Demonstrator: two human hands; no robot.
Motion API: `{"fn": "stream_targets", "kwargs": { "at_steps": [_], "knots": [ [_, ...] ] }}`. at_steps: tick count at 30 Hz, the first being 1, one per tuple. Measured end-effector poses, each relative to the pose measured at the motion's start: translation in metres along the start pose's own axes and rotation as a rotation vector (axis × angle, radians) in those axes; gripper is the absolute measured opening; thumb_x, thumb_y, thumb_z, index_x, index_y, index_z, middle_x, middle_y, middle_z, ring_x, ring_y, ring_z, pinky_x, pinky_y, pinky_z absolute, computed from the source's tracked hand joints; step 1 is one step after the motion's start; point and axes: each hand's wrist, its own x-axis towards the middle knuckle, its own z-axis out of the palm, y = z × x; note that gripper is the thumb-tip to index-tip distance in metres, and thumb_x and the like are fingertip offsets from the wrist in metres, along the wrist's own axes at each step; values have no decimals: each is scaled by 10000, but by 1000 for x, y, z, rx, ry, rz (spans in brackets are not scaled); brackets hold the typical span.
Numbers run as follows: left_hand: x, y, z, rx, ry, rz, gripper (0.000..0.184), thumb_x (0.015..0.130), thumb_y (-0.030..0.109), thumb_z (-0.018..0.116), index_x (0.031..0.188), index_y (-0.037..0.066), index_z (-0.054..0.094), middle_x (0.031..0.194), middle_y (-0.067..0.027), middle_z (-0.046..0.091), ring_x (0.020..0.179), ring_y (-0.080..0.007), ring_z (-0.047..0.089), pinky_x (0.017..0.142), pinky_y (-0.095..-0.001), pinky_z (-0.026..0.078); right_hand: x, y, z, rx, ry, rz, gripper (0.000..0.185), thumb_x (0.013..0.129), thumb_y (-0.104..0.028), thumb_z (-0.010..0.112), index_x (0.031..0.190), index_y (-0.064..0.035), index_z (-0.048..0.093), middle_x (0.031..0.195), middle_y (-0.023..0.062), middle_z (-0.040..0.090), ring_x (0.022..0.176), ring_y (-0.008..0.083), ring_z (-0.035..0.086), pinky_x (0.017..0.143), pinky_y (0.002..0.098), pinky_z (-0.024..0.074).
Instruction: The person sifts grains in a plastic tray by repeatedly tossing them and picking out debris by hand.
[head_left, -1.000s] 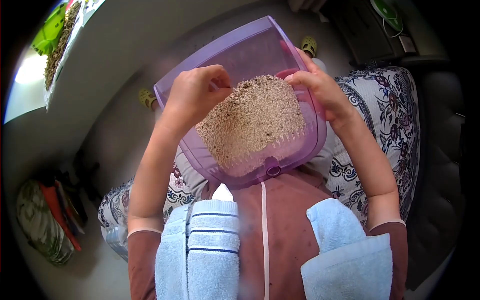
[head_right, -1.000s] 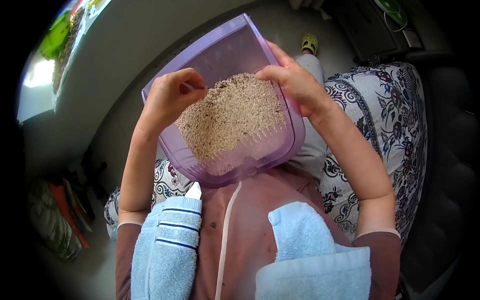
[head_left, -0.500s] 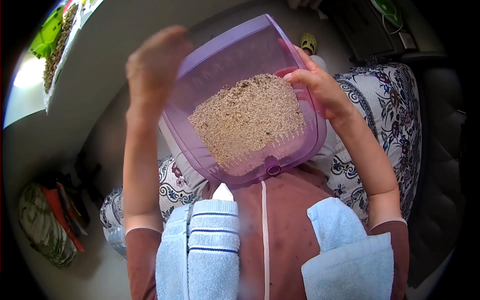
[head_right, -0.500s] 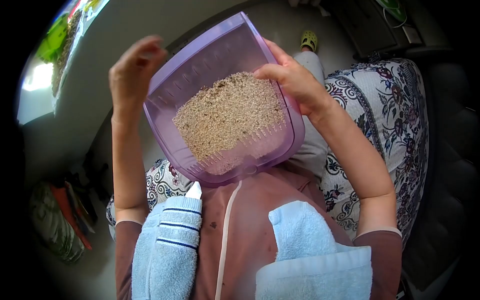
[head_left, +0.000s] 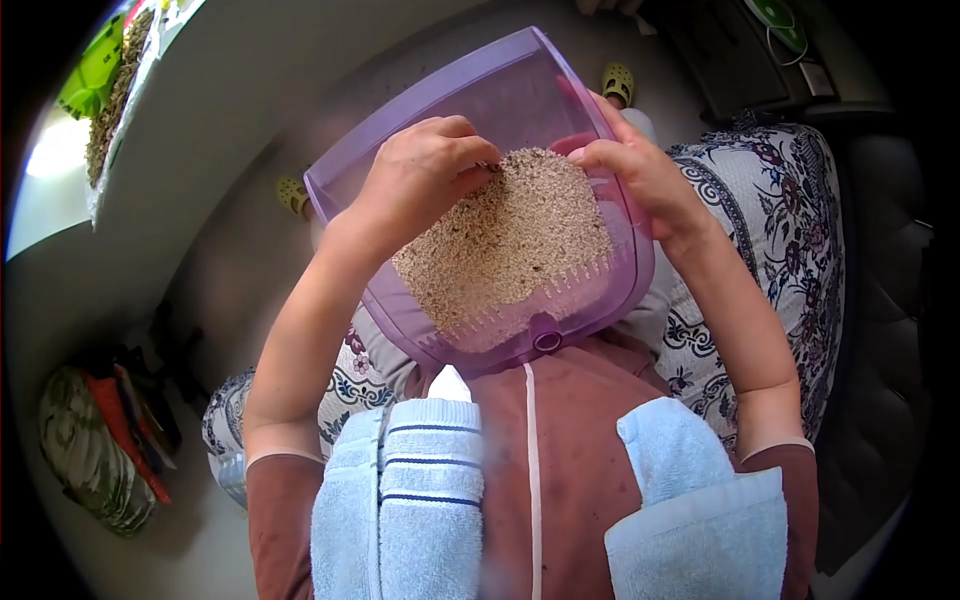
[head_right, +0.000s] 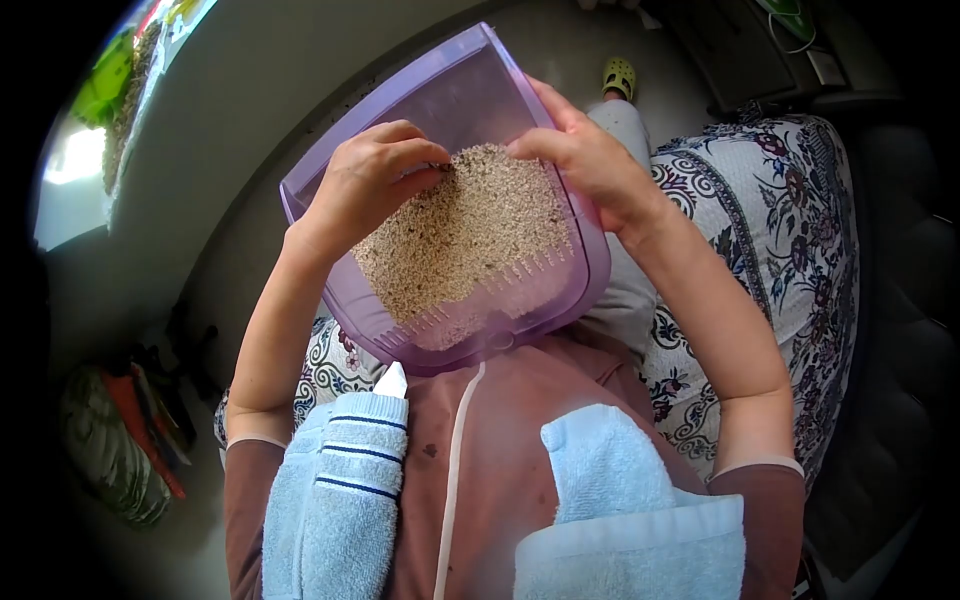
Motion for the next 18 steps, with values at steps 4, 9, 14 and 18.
{"fn": "stream_targets", "kwargs": {
  "at_steps": [4,9,14,18],
  "knots": [
    [2,-2,3,12,-12,33,83,815,126,690,887,85,689,874,-43,644,797,-244,642,699,-347,525,0,4,-4,29,4,13,692,835,-70,556,1483,-159,329,1094,117,568,1008,159,574,915,281,468],
    [0,-7,11,-49,14,-23,77,818,94,685,885,60,671,866,-54,647,778,-233,643,685,-323,521,-1,7,-5,30,26,3,693,833,-66,555,1483,-155,331,1080,113,570,1002,151,574,916,272,465],
    [-9,-17,-9,-503,72,-303,106,869,26,665,973,8,667,856,-22,665,780,-86,614,708,-236,523,-2,8,-6,40,30,6,686,831,-69,559,1477,-152,341,1091,108,568,995,150,573,910,274,468],
    [-19,-79,-57,-430,600,-464,161,862,0,662,1019,25,687,952,-52,680,809,-102,625,735,-222,526,-3,8,-5,66,25,14,690,825,-74,567,1473,-156,344,1090,102,572,993,155,575,900,275,474]
  ]
}}
